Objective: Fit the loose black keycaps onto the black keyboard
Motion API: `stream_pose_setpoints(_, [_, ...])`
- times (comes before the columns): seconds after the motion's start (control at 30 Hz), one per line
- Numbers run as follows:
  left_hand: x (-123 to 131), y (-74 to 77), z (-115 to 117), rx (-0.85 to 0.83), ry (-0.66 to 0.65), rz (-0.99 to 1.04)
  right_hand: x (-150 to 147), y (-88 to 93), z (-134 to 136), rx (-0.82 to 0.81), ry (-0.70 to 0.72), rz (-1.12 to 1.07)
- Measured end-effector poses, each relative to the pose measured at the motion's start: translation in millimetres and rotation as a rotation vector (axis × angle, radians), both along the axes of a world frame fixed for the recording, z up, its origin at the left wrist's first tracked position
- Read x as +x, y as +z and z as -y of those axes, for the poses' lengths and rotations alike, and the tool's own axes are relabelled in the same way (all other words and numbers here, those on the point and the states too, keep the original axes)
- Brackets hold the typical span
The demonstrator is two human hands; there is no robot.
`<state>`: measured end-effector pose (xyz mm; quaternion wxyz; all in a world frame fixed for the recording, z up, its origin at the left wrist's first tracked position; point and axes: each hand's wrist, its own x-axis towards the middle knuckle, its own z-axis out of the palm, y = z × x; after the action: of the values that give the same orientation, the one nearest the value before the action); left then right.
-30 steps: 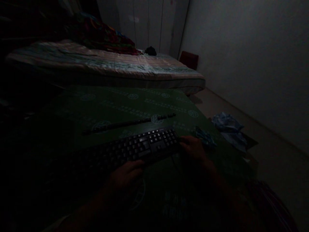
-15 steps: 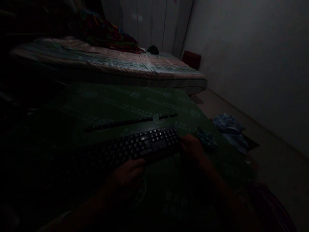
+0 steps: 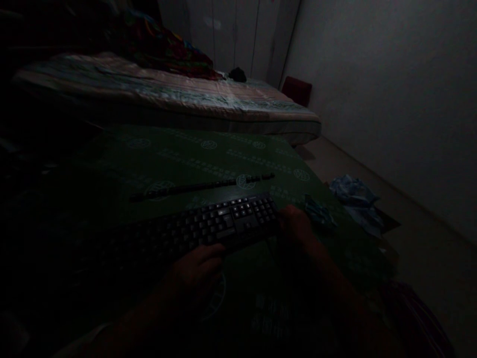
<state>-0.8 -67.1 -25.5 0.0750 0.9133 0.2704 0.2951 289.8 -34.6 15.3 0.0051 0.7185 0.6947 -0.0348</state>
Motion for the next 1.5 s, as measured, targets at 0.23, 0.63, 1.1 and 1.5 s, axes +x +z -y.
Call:
stream_pose_setpoints(0.23, [0.2,-5.6,-1.2,0.061,0.004,0.001,-2.3,3.7,-2.5,-0.031,-0.021,0.056])
stream_pose_setpoints(0.63, [0.1,-8.7,-0.7,0.043,0.000,0.013,-4.3,10.3,-3.6,-0.057,-0.008,0.082])
stream_pose_setpoints(1.1, [-1.6,1.6,-0.9,-0.013,-0.031,-0.007,1.8,10.6,-1.8,-0.074,0.044,0.043])
stream_pose_setpoints(1.5, [0.3,0.9,-0.4,0.004,-0.026,-0.013,2.9,18.6,-2.7,-0.069,0.063,-0.062])
